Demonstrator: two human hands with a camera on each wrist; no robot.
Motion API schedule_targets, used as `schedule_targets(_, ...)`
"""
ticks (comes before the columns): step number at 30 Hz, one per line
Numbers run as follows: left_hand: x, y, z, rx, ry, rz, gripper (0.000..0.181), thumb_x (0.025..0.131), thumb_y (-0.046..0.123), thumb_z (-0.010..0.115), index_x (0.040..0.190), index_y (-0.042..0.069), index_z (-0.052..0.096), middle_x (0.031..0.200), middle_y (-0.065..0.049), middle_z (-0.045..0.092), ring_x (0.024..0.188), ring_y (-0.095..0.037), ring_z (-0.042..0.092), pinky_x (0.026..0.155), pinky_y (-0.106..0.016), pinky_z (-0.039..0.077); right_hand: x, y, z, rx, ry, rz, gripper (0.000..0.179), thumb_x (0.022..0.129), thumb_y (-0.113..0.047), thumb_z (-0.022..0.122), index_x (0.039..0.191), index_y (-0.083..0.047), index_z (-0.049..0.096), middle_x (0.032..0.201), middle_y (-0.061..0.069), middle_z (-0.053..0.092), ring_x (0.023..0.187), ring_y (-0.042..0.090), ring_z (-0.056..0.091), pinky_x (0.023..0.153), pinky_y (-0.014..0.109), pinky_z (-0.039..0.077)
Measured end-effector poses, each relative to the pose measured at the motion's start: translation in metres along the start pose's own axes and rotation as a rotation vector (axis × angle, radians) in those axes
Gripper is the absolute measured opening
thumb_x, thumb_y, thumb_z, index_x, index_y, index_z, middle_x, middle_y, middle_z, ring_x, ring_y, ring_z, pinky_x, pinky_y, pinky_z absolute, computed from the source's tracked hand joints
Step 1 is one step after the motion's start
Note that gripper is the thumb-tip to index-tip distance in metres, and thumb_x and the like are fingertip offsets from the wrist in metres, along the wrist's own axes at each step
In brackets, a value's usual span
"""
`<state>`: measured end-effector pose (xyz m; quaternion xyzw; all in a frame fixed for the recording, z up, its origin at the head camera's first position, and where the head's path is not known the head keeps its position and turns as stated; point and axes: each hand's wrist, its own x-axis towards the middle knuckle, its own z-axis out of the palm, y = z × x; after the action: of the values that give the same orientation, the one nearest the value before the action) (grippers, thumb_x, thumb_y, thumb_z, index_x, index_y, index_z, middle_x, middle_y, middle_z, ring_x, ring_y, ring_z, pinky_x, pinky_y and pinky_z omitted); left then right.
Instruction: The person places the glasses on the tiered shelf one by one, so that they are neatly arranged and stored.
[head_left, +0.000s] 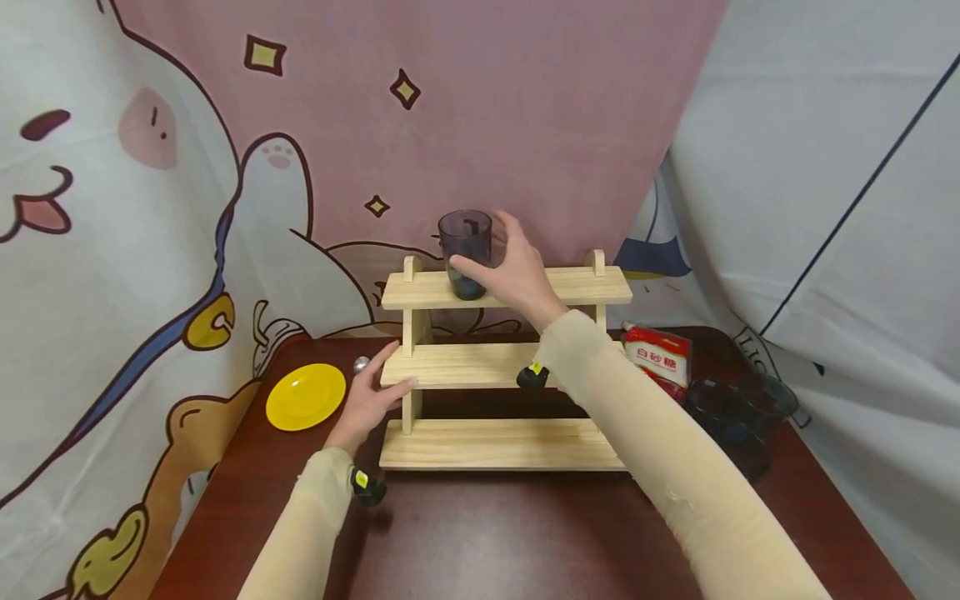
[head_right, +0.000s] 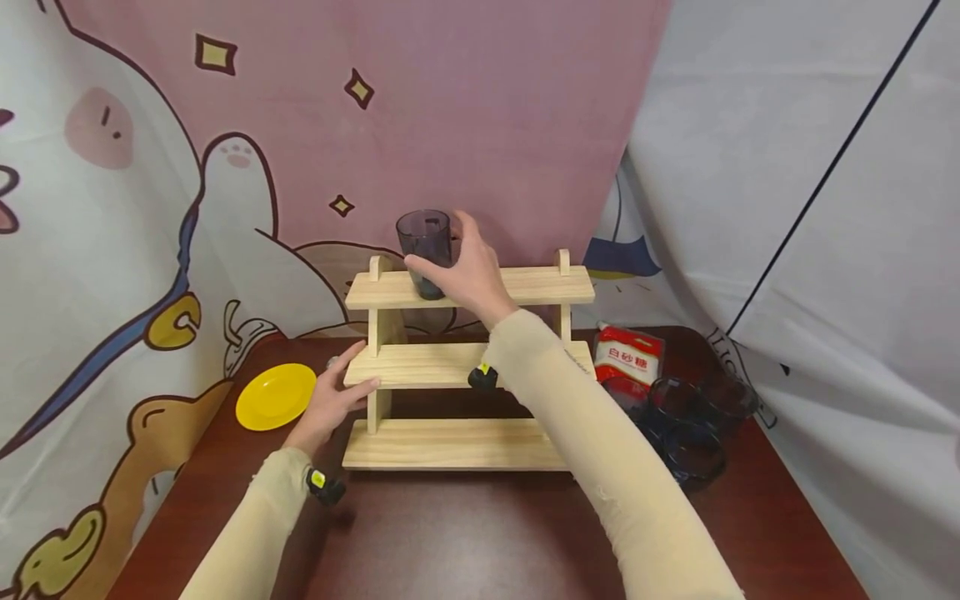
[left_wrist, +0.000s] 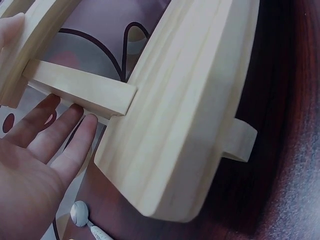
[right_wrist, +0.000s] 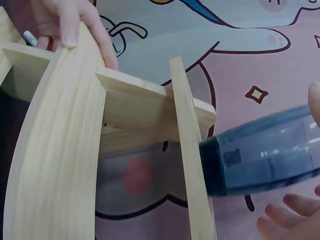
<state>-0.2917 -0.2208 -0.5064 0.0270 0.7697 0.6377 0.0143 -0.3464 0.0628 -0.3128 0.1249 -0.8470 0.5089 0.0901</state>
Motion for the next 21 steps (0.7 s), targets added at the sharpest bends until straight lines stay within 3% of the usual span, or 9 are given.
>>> schedule_targets(12, 0.001, -0.001, -0.001, 0.007, 0.003, 0.015, 0.080, 0.092, 0.034, 0.084, 0.159, 0.044, 0.042, 0.159, -0.009, 0.049, 0.120, -0.035, 0.067, 0.095, -0.055, 0.059, -0.024, 0.018, -0.035, 0.000, -0.105, 0.036, 0.109, 0.083, -0.068, 0.079, 0.168, -0.030, 0.021, 0.168, -0.001, 0.035, 0.153, 0.027, 0.037, 0.119, 0.053, 0.041)
schedule_targets(21, -0.001, 0.001, 0.001, -0.002, 0.000, 0.007, 0.081, 0.093, 0.030, 0.083, 0.161, 0.040, 0.041, 0.156, -0.013, 0.049, 0.117, -0.035, 0.068, 0.093, -0.052, 0.060, -0.055, 0.041, -0.067, -0.043, -0.144, -0.028, 0.098, 0.090, -0.053, 0.080, 0.166, -0.018, 0.028, 0.166, 0.008, 0.039, 0.152, 0.032, 0.039, 0.122, 0.056, 0.035)
